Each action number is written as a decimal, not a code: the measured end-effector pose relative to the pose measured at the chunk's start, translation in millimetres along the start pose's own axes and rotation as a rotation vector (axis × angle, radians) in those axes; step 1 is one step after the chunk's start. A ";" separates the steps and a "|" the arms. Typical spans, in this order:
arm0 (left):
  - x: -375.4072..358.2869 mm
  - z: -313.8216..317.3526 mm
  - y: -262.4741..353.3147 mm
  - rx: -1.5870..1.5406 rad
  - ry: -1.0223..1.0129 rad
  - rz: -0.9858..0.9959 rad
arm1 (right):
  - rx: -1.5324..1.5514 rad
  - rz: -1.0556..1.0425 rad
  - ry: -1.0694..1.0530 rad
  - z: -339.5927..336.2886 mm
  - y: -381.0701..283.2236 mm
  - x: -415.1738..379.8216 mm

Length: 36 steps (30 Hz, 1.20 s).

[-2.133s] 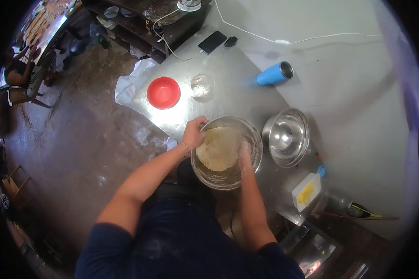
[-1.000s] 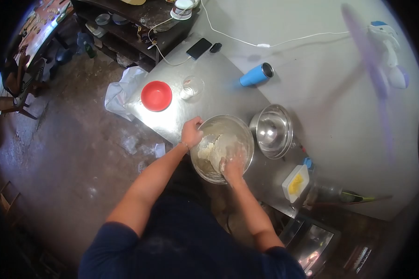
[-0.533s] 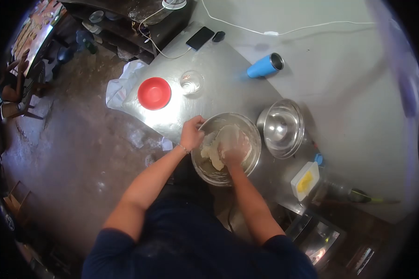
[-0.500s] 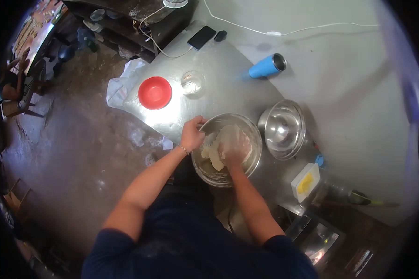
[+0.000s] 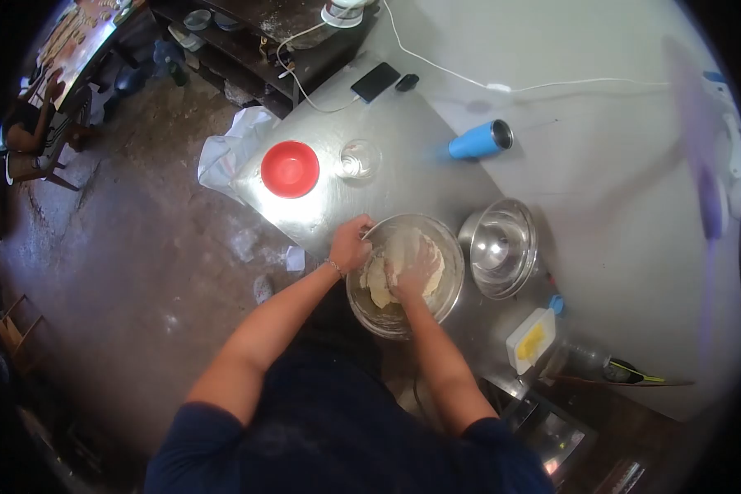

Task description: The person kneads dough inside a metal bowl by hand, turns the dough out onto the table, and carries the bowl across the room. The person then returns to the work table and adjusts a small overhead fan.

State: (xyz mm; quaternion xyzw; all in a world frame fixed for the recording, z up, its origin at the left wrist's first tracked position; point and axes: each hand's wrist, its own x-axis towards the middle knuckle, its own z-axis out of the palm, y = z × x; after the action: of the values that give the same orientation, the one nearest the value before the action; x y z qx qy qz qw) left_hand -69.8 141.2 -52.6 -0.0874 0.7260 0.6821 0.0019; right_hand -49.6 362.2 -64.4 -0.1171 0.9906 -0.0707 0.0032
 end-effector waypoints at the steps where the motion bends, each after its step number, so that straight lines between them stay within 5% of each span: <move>1: -0.6 -1.3 2.6 -0.019 -0.002 -0.009 | 0.002 0.009 -0.029 -15.2 -8.3 -0.9; 5: -2.2 2.5 -1.1 -0.044 0.034 -0.026 | 0.029 0.075 0.020 -57.7 -8.1 -5.6; 12: -1.3 10.3 -9.9 -0.046 0.090 0.024 | 0.055 0.350 -0.338 -70.7 1.8 14.8; 15: -5.1 7.1 1.0 0.004 0.109 0.006 | 0.278 0.493 -0.472 -75.8 2.5 16.3; 24: -3.6 10.2 -10.7 -0.012 0.091 0.040 | 1.171 0.827 -0.267 -24.6 -5.5 -16.8; 30: -4.0 9.1 -9.6 0.047 0.061 -0.006 | 1.901 1.009 -0.343 18.0 -9.2 -27.5; 36: -3.5 5.2 8.2 0.060 0.044 0.017 | 2.128 0.901 -0.376 23.0 -13.1 -32.0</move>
State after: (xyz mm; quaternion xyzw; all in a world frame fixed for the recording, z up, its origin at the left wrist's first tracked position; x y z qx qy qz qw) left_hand -68.0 147.3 -44.4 -0.0962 0.7468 0.6578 -0.0171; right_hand -15.0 353.9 -85.7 0.2979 0.3677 -0.8382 0.2709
